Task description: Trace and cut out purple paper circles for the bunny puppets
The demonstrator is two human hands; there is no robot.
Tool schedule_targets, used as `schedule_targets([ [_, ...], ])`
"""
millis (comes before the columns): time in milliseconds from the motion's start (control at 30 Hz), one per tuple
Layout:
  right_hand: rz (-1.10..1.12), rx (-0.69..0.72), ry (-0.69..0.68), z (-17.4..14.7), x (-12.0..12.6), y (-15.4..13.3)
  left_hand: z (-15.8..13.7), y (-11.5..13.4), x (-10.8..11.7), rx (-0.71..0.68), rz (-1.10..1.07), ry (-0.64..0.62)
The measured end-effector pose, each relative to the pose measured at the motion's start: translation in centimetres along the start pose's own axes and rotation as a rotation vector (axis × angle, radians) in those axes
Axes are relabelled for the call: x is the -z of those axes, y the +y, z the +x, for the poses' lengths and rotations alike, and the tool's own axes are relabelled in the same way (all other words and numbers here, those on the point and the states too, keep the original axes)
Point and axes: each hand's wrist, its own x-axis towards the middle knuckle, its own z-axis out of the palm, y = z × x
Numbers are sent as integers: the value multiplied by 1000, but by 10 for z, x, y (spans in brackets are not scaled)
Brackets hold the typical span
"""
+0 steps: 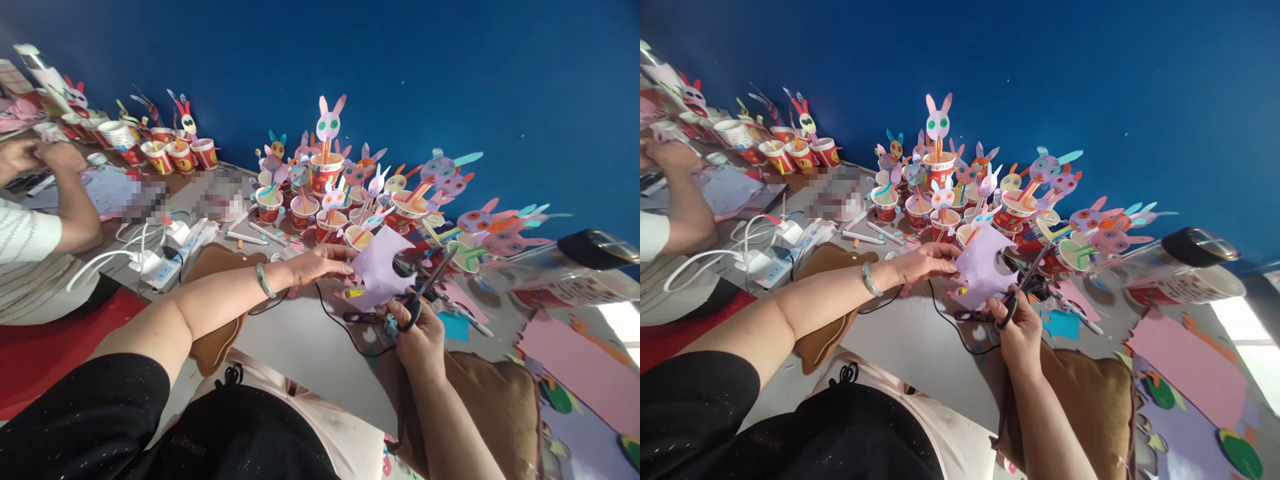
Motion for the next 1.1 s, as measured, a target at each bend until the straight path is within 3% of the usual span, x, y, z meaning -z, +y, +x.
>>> schedule_targets([
  [100, 39, -95, 11, -1, 4, 3, -3, 0, -6, 8, 3, 12],
  [367, -40, -159, 56, 7, 8, 6, 6, -10, -5, 29, 138, 90],
  [467, -43, -191, 48, 9, 5, 0, 7, -14, -2, -27, 193, 69],
  [700, -92, -177, 84, 10, 0, -16, 5, -18, 1, -27, 290, 95],
  [1100, 19, -127, 228, 9, -3, -7, 0, -11, 3, -188, 451, 113],
])
